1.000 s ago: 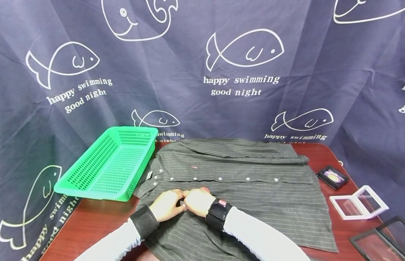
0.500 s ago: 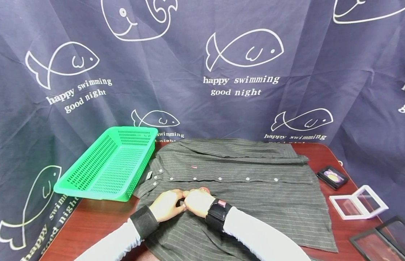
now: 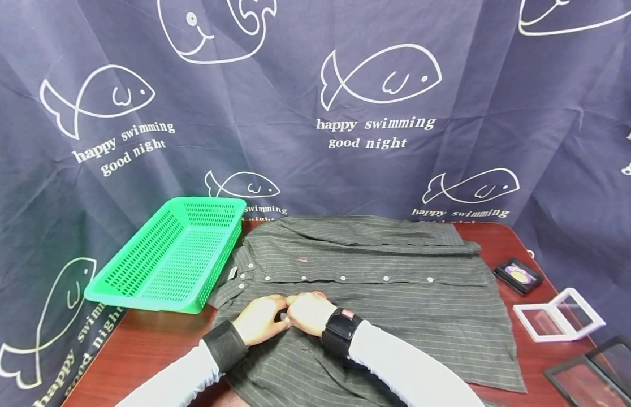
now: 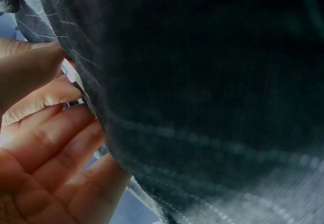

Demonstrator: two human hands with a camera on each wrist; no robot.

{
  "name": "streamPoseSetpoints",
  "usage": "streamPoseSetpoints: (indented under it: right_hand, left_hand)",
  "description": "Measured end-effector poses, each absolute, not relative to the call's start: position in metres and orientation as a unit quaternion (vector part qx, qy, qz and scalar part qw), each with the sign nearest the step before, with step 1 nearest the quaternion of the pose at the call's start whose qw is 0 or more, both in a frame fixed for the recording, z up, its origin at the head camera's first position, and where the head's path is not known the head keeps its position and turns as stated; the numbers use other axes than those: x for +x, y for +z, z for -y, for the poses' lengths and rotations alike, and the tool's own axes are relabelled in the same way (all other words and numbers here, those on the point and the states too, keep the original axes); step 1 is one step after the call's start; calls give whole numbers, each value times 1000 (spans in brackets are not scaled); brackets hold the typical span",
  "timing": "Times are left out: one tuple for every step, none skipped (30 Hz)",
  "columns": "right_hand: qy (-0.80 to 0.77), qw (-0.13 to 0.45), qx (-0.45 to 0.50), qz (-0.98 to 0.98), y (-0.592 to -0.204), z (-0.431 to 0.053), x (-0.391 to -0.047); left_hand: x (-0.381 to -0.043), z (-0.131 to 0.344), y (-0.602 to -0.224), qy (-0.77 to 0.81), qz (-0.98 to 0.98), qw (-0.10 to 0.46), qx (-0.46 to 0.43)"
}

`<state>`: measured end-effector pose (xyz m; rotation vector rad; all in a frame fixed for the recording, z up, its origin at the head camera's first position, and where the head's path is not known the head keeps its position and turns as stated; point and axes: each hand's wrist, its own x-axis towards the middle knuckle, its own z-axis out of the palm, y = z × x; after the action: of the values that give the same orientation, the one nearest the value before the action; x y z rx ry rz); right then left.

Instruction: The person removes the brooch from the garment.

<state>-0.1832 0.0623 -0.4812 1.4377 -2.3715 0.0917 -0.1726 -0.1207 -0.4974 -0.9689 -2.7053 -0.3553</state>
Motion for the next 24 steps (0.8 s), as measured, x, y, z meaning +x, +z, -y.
streamPoseSetpoints:
  right_hand:
    - [38, 179, 510, 841, -481, -63, -184]
    - [44, 174, 511, 840, -480, -63, -184]
    - [50, 170, 514, 839, -479, -63, -185]
    - [60, 162, 517, 838, -479, -63, -186]
    - [71, 154, 520, 837, -478, -64, -187]
    - [83, 145, 523, 836, -478, -64, -188]
    - [96, 134, 526, 835, -478, -64, -189]
    - [109, 124, 527, 834, -477, -65, -190]
    - [122, 113, 528, 833, -477, -65, -191]
    - [133, 102, 527, 833, -476, -66, -191]
    - [142, 93, 526, 833, -475, -67, -192]
    - [148, 85, 525, 834, -474, -67, -193]
    - [151, 79, 524, 835, -473, -68, -193]
    - [153, 74, 523, 836, -472, -69, -193]
    - [154, 69, 522, 836, -472, -69, -193]
    - [155, 66, 522, 836, -471, -70, -193]
    - [157, 65, 522, 836, -470, -70, -193]
    - [159, 64, 522, 836, -470, -70, -193]
    - [159, 64, 522, 835, -469, -70, -193]
    - [161, 64, 522, 835, -469, -70, -192]
    - [162, 65, 522, 835, -469, -70, -192]
    - [163, 66, 523, 834, -468, -70, -192]
    - [164, 67, 522, 834, -469, -70, -192]
    - [165, 67, 522, 834, -469, -70, -192]
  left_hand:
    - [-173, 121, -498, -122, 927, 124, -333]
    - [-173, 121, -498, -122, 926, 126, -333]
    - [-173, 121, -498, -122, 926, 127, -334]
    - [-173, 121, -498, -123, 926, 127, -335]
    - [-173, 121, -497, -123, 925, 128, -336]
    - [-173, 121, -497, -125, 924, 128, -337]
    - [-173, 121, -497, -125, 924, 128, -338]
    - [-173, 121, -496, -126, 924, 128, -339]
    - [-173, 121, -496, -125, 924, 127, -339]
    - [-173, 121, -496, -125, 923, 127, -340]
    - [-173, 121, -495, -127, 923, 125, -340]
    - [-173, 121, -495, -128, 924, 122, -340]
    - [-173, 121, -495, -128, 924, 120, -339]
    - [-173, 121, -495, -129, 925, 116, -337]
    - [-173, 121, -495, -130, 926, 114, -336]
    - [-173, 121, -495, -131, 926, 111, -335]
    - [-173, 121, -495, -131, 927, 108, -334]
    - [-173, 121, -495, -131, 928, 106, -333]
    - [-173, 121, -495, -130, 928, 105, -332]
    - [-173, 121, -495, -131, 929, 103, -332]
    - [-173, 121, -495, -131, 929, 103, -332]
    - [-173, 121, -495, -131, 929, 102, -332]
    - [-173, 121, -495, -132, 929, 101, -332]
    - [-173, 121, -495, -132, 929, 99, -332]
